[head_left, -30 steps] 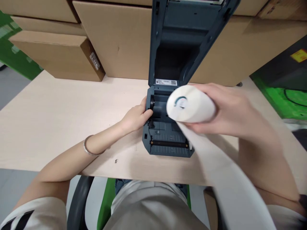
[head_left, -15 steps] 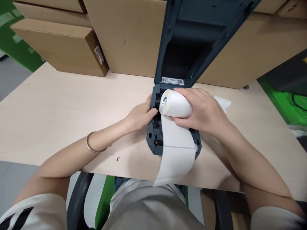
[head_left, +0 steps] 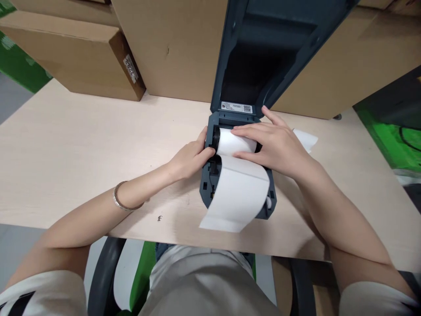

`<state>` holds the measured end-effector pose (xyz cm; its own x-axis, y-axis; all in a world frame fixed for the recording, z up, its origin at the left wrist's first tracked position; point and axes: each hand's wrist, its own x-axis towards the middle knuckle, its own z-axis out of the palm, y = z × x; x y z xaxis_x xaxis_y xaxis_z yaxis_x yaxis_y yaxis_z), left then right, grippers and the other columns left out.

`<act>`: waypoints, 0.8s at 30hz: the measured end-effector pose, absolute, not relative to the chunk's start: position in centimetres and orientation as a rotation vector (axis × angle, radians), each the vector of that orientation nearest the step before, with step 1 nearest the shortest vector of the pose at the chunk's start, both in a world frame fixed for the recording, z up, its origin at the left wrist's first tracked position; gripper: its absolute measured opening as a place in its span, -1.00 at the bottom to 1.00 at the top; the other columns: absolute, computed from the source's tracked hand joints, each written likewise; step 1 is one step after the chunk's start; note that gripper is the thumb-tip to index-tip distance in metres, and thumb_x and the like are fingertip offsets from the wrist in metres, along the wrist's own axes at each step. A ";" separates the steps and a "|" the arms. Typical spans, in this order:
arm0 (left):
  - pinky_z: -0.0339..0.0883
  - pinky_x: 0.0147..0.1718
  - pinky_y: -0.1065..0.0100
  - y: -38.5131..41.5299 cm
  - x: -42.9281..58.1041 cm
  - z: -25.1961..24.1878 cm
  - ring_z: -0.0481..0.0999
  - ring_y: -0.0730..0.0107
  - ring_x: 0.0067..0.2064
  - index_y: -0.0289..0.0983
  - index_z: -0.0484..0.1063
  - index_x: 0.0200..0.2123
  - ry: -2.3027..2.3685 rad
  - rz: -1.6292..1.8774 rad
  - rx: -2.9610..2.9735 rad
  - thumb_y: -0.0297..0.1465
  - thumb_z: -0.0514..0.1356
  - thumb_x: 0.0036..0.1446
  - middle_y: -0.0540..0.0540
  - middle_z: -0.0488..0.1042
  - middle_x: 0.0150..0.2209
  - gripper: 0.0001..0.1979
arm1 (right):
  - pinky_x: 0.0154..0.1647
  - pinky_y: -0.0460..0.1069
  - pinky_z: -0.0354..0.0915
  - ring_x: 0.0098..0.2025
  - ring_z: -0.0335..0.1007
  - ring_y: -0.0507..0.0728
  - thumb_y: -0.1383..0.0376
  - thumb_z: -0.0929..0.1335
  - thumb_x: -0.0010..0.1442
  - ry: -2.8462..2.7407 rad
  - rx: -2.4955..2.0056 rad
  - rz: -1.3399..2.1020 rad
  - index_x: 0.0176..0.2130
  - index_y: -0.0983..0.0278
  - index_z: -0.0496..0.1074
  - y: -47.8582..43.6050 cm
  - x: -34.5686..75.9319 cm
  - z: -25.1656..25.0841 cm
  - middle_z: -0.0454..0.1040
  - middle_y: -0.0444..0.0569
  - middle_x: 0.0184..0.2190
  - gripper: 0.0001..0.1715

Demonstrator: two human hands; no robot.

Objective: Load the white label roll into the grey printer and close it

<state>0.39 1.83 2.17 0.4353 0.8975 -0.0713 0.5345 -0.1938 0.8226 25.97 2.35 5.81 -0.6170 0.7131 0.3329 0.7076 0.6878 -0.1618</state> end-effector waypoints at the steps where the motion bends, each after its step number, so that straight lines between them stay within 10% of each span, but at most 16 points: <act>1: 0.40 0.16 0.00 1.8 0.4 2.2 0.60 -0.05 0.09 -0.27 -0.01 0.55 1.212 0.558 1.860 -0.18 -0.02 0.23 -0.14 0.66 -0.06 -0.16 | 0.62 0.40 0.00 0.14 0.62 0.25 0.07 0.42 0.38 -2.534 -1.122 0.000 0.18 0.18 0.57 2.2 25.9 6.0 0.65 -0.05 0.14 -0.53; 6: 0.42 0.03 0.06 1.7 0.5 2.8 0.59 -0.01 -0.02 -0.26 -0.03 0.55 1.231 0.518 1.865 -0.21 -0.03 0.23 -0.14 0.64 -0.05 -0.17 | 0.55 0.36 0.19 0.17 0.62 0.27 0.13 0.30 0.50 -2.537 -1.111 -0.177 0.15 0.31 0.60 -1.1 25.0 7.6 0.62 0.06 0.18 -0.55; 12: 0.39 -0.15 0.14 1.7 0.5 3.3 0.48 0.15 -0.31 -0.34 0.16 0.45 1.260 0.493 1.917 -0.25 -0.02 0.19 -0.10 0.59 -0.28 -0.24 | -0.03 0.22 0.63 0.03 0.68 0.38 0.10 0.25 0.51 -2.604 -1.157 -0.352 0.11 0.54 0.60 -9.1 22.2 8.8 0.65 0.28 0.07 -0.40; 24: 0.45 -0.09 0.09 1.7 0.4 3.7 0.57 0.02 -0.13 -0.30 0.09 0.49 1.251 0.479 1.913 -0.24 -0.02 0.22 -0.17 0.65 -0.11 -0.22 | 0.09 0.31 0.56 0.26 0.49 0.58 -0.09 0.41 0.35 -2.820 -1.100 -0.365 0.28 0.53 0.49 -11.8 22.5 6.8 0.44 0.46 0.30 -0.16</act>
<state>0.43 1.73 3.69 0.4433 0.8905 -0.1020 0.5940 -0.2066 0.7774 22.46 -11.81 6.84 -0.7360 0.6547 0.1723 0.6770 0.7117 0.1875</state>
